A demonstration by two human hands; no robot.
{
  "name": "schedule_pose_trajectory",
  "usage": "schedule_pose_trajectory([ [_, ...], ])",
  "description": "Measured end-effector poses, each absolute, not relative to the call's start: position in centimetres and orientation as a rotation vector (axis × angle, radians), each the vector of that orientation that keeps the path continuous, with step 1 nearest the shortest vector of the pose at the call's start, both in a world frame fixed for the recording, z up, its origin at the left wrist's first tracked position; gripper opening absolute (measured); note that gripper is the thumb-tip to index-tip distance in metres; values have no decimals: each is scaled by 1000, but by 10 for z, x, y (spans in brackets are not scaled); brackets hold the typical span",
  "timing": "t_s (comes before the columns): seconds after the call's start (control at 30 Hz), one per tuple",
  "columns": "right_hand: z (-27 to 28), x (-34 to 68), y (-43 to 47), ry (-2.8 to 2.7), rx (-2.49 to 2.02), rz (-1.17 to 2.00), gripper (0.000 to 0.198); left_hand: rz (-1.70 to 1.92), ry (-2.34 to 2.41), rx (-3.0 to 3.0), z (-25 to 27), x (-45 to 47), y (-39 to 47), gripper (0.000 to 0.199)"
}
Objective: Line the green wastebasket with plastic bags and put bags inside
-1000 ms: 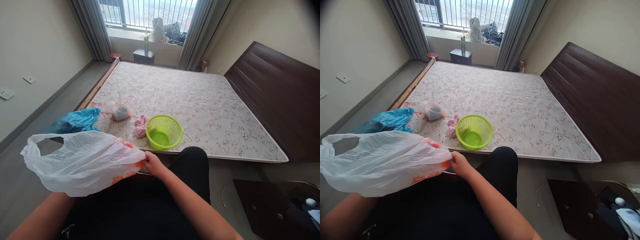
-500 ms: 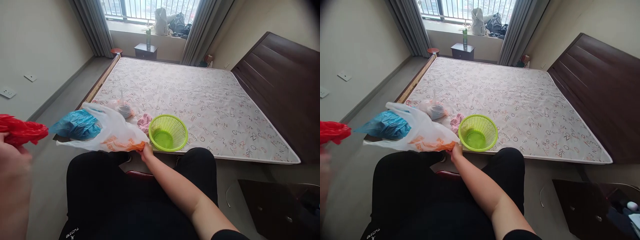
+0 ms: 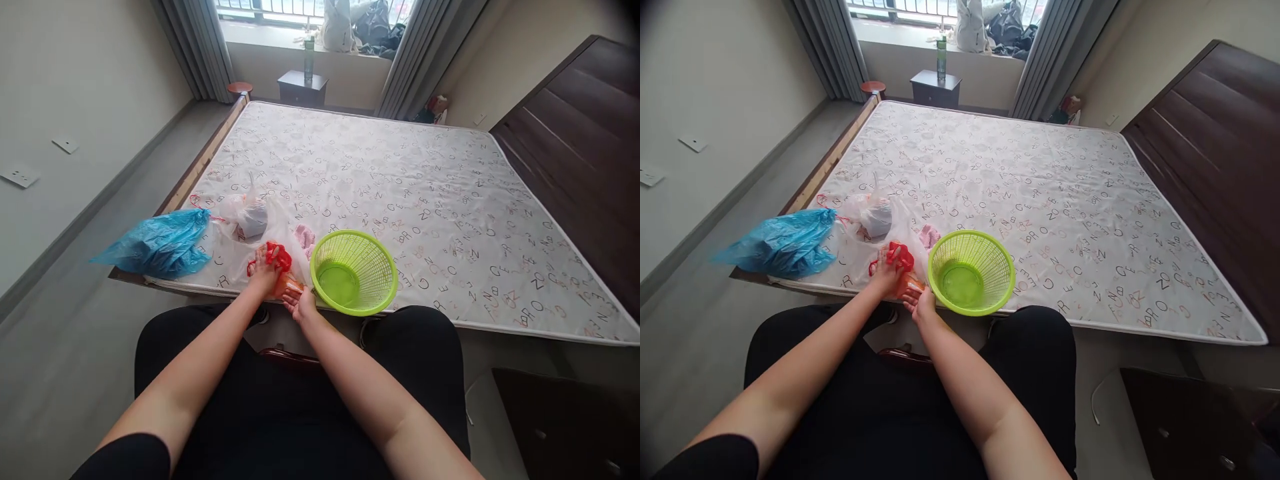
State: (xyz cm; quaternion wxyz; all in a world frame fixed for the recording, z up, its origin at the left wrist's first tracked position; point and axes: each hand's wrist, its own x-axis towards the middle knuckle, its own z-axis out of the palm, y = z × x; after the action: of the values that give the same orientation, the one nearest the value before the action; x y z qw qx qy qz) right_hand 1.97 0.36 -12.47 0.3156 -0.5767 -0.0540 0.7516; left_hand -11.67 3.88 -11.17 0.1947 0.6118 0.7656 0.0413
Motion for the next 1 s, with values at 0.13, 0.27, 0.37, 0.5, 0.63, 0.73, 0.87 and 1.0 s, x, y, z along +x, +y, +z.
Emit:
schedule_pose_trajectory([
  [0.13,-115,42,-25,-229,-1609,2150,19,-83,2116,1520,-165,-126,78,68],
  [0.27,-87,67,-60,-478,-1405,2453,7,15,2162,1522,-181,-136,105,64],
  [0.37,-73,81,-72,-653,-1316,2574,7,54,2193,1517,-175,-137,122,61],
  [0.5,-75,85,-59,-831,-1584,2429,5,-33,2250,1538,-156,-140,129,68],
  [0.63,-85,79,-45,-1112,-1599,2282,9,-320,2203,1749,-123,-151,118,75],
  [0.73,-91,77,-48,-1416,-1517,2211,8,-436,2173,1864,-86,-166,115,64],
  [0.87,-90,78,-58,-1927,-1441,2018,10,-367,2197,1958,-44,-194,135,44],
  [1.0,-86,81,-58,-2176,-1397,1951,16,-50,2417,1839,-33,-225,176,47],
])
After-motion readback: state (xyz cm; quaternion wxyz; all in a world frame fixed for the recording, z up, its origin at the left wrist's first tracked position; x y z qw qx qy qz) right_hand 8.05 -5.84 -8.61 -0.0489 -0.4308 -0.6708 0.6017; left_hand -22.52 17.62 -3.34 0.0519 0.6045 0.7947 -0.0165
